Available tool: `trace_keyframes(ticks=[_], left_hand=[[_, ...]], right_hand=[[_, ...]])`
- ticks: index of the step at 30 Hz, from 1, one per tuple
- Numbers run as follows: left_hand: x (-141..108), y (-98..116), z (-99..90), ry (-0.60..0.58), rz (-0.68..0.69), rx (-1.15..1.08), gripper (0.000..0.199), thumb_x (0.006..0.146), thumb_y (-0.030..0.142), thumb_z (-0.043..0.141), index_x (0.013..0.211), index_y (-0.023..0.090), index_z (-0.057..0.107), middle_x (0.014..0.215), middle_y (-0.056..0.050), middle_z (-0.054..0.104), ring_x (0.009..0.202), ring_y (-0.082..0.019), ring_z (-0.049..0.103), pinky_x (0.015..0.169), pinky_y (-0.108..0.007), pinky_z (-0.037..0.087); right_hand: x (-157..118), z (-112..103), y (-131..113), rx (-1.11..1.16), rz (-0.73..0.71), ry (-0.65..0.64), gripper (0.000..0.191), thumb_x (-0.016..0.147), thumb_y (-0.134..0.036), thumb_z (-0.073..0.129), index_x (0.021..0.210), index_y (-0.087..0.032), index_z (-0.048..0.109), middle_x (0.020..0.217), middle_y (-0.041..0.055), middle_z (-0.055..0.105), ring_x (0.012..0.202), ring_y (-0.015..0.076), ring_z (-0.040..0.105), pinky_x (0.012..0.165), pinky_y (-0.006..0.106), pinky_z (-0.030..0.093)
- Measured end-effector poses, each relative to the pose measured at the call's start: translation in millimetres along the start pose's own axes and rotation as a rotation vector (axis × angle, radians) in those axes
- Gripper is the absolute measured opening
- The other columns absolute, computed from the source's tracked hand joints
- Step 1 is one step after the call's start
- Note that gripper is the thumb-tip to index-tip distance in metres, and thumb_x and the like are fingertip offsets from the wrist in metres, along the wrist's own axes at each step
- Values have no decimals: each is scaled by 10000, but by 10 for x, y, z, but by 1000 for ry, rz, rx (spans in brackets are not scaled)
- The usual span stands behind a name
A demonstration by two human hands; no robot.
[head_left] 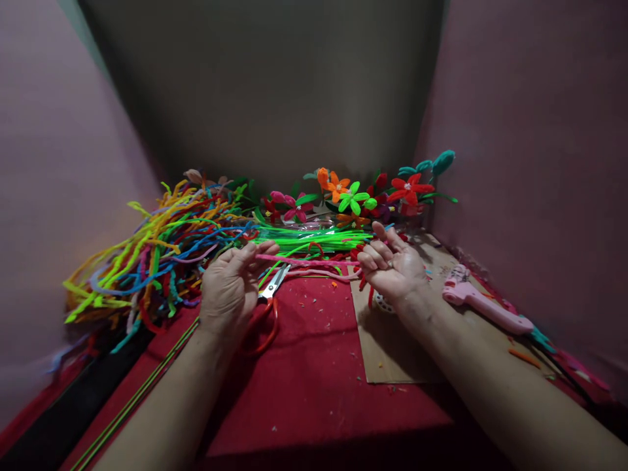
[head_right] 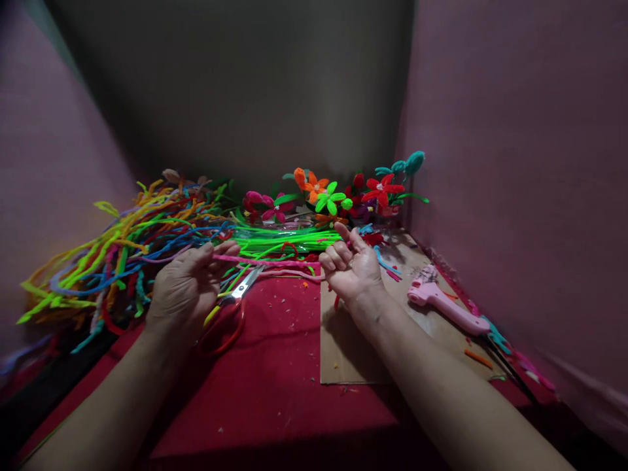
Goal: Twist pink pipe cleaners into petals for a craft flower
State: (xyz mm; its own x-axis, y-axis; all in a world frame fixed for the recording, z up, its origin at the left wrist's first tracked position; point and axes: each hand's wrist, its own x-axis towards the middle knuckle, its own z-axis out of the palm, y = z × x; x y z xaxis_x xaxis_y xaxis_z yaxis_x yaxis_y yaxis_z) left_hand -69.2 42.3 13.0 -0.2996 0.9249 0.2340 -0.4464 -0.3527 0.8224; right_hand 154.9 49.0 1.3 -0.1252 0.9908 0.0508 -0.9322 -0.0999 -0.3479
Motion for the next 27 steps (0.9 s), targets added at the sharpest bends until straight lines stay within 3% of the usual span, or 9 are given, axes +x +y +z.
trace_keyframes(ticks=[3, 6, 10, 15, 22, 27], left_hand=[[-6, 61, 46, 64, -187, -189, 167, 819, 81, 463, 669, 126, 519, 615, -33, 629, 589, -128, 649, 647, -288, 543], [-14, 82, 52, 18, -325, -331, 197, 852, 52, 407, 687, 140, 468, 507, 59, 475, 332, -19, 430, 445, -171, 444], [6, 54, 6, -14, -319, -180, 203, 835, 11, 404, 680, 142, 425, 498, 70, 411, 288, 3, 288, 334, -141, 271], [54, 80, -59, 4, -329, -109, 195, 821, -17, 378, 721, 145, 418, 492, 81, 384, 284, 2, 259, 336, -144, 249], [71, 63, -89, -6, -387, -198, 203, 852, 9, 364, 713, 145, 420, 511, 77, 378, 296, 2, 268, 342, -143, 242], [64, 35, -75, -31, -366, -302, 182, 878, 136, 414, 700, 127, 451, 611, 13, 477, 411, -23, 409, 438, -164, 385]], right_hand=[[-18, 4, 61, -25, 22, 11, 408, 948, -314, 266, 750, -157, 585, 379, -83, 205, 346, 80, 177, 388, 204, 241], [-43, 25, 99, -65, 29, 4, 438, 948, -324, 265, 711, -150, 590, 368, -79, 209, 353, 80, 167, 399, 207, 248], [-88, 73, 71, -131, 6, -65, 472, 946, -314, 278, 609, -144, 561, 354, -78, 180, 362, 77, 137, 410, 213, 248], [-167, 144, -42, -210, -22, -110, 417, 916, -325, 388, 565, -150, 531, 360, -90, 162, 361, 67, 114, 409, 208, 235], [-126, 120, -17, -155, -31, -109, 463, 943, -291, 299, 601, -142, 573, 364, -80, 182, 362, 72, 134, 403, 206, 231], [-64, 51, -6, -123, -58, -121, 451, 950, -302, 275, 682, -146, 602, 380, -75, 221, 362, 71, 183, 412, 200, 258]])
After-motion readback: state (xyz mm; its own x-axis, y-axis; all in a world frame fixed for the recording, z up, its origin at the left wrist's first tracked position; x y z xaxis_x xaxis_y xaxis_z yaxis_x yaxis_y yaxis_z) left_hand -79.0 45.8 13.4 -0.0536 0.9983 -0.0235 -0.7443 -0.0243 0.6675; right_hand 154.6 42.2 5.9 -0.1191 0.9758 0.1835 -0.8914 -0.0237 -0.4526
